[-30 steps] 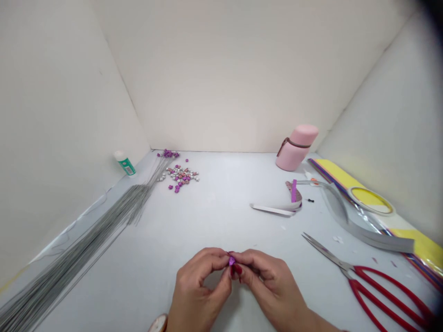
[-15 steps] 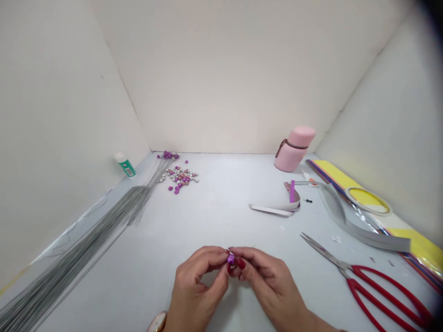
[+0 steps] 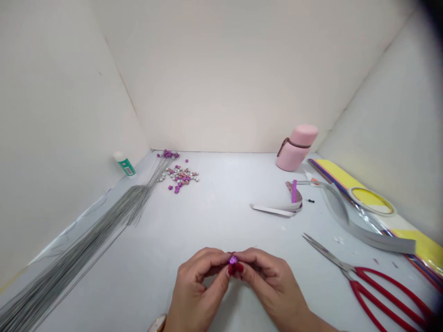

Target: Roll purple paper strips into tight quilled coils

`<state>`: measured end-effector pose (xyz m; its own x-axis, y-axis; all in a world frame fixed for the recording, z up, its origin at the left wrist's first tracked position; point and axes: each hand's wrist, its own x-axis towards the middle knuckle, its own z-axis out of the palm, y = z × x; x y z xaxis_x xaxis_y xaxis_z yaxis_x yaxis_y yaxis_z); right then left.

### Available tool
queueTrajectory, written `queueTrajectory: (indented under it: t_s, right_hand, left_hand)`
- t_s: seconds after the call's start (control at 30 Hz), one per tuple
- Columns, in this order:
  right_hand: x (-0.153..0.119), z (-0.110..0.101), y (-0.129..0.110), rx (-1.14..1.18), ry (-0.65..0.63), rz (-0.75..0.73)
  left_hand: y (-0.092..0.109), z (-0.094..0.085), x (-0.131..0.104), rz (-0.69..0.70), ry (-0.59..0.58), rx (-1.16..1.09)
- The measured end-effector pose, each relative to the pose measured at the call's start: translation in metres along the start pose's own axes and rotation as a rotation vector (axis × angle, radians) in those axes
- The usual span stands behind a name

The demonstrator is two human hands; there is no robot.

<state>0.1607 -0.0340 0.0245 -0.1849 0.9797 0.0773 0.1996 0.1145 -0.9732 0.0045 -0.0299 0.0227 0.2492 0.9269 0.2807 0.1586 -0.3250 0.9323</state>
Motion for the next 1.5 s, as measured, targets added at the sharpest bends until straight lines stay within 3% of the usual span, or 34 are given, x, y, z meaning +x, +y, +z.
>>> queueTrajectory:
  t_s: [0.27,0.47,0.67,0.77,0.97,1.17,1.5]
  right_hand:
    - [0.002,-0.004,-0.001,-0.103,-0.06,-0.042]
    - [0.0,-0.007,-0.002,-0.179,-0.091,-0.114]
    - [-0.005,-0.002,0.001,-0.342,-0.035,-0.327]
    - [-0.004,-0.001,0.002,-0.317,-0.015,-0.338]
    - [-0.001,-0.002,0.005,-0.009,-0.045,-0.091]
    - [-0.001,-0.001,0.006,-0.005,0.011,-0.027]
    - [0.001,-0.004,0.003,-0.147,-0.001,-0.186]
  left_hand:
    - [0.001,0.001,0.002,0.025,0.026,0.065]
    - [0.0,0.002,0.002,0.12,0.074,0.187]
    - [0.0,0.008,0.001,0.303,0.177,0.327]
    - [0.002,0.006,0.002,0.254,0.15,0.296]
    - [0.003,-0.003,0.004,0.125,0.019,0.111]
    - [-0.005,-0.001,0.001,0.021,0.028,0.057]
    - [-0.001,0.0,-0.001,0.001,0.01,0.083]
